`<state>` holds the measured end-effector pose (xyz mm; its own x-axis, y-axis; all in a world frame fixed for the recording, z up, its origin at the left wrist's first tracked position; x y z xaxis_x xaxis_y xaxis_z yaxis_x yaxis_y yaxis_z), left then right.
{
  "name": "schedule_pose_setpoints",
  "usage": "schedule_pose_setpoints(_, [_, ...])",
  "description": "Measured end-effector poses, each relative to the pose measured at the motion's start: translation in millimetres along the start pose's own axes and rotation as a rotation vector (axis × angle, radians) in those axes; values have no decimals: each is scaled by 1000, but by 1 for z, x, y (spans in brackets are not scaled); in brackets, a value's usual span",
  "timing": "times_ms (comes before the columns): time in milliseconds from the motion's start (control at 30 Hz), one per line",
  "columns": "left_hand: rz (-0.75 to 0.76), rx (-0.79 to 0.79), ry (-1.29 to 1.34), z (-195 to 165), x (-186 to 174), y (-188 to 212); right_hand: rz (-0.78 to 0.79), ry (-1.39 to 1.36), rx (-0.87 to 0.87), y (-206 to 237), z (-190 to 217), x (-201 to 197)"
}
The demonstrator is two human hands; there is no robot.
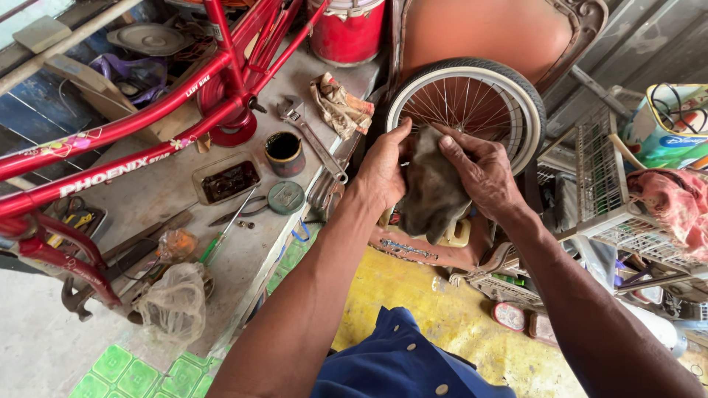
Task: The person cleans a bicycle part with a rag, then uses a small tool to apply grease from a container to the part. The person then installs the greased part into the bicycle frame and tightens it by hand.
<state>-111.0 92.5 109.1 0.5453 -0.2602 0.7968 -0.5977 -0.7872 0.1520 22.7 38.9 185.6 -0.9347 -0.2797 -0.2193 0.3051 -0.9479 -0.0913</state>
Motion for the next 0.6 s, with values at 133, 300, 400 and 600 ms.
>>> schedule_pose_setpoints(133, [-109,42,-155,-5,-3,6,-95,83,59,0,-19,-17])
schedule_pose_setpoints(300, [-133,85,-289,-13,7,6,-224,156,164,6,-36,-36])
schedule_pose_setpoints(400, [-153,69,-363,-13,9,7,-177,-6,111,7,-33,-34])
schedule_pose_setpoints(600, [-193,-31,-273,8,13,-3,37,-89,61,1,-20,-9])
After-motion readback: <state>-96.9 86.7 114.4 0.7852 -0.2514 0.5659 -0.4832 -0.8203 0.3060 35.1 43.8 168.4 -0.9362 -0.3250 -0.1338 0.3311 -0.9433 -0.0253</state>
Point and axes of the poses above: each hand's wrist, its own y-axis away from the middle knuckle, its own x-axis out of the palm, z = x × y, the point moved 6 cm from there along -y, towards the middle knuckle, and after that the axes turned 11 degrees about z, right-handed, at the moved point
